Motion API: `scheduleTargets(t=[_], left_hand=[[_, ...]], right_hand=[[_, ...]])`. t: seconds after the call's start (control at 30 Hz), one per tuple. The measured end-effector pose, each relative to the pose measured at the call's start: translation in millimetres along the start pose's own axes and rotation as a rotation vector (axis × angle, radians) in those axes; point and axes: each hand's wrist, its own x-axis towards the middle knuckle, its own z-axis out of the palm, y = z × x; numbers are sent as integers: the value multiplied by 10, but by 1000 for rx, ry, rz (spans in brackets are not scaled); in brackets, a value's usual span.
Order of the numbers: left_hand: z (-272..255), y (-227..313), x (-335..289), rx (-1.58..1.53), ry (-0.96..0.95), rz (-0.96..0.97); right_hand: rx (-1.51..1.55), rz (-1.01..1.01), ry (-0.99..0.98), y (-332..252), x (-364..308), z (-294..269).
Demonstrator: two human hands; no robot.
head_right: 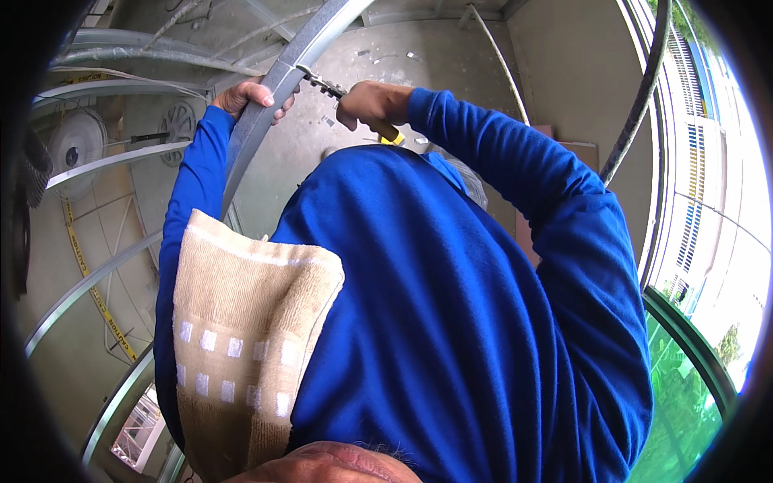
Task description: The person measures and cuts metal channels using tin snips. They repeatedly measure sections with a tape measure, mark the cut points, and use the snips to shear the metal into smaller pieces.
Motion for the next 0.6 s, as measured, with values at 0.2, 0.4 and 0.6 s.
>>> scheduleTargets(t=[0.2, 0.4, 0.6], left_hand=[[63, 19, -28, -27, -39, 38], [87, 20, -28, -37, -65, 46], [124, -14, 3, -93, -116, 49]], right_hand=[[62, 76, 63, -151, -148, -5], [-91, 232, 116, -426, -245, -13], [-123, 243, 218, -461, -343, 30]])
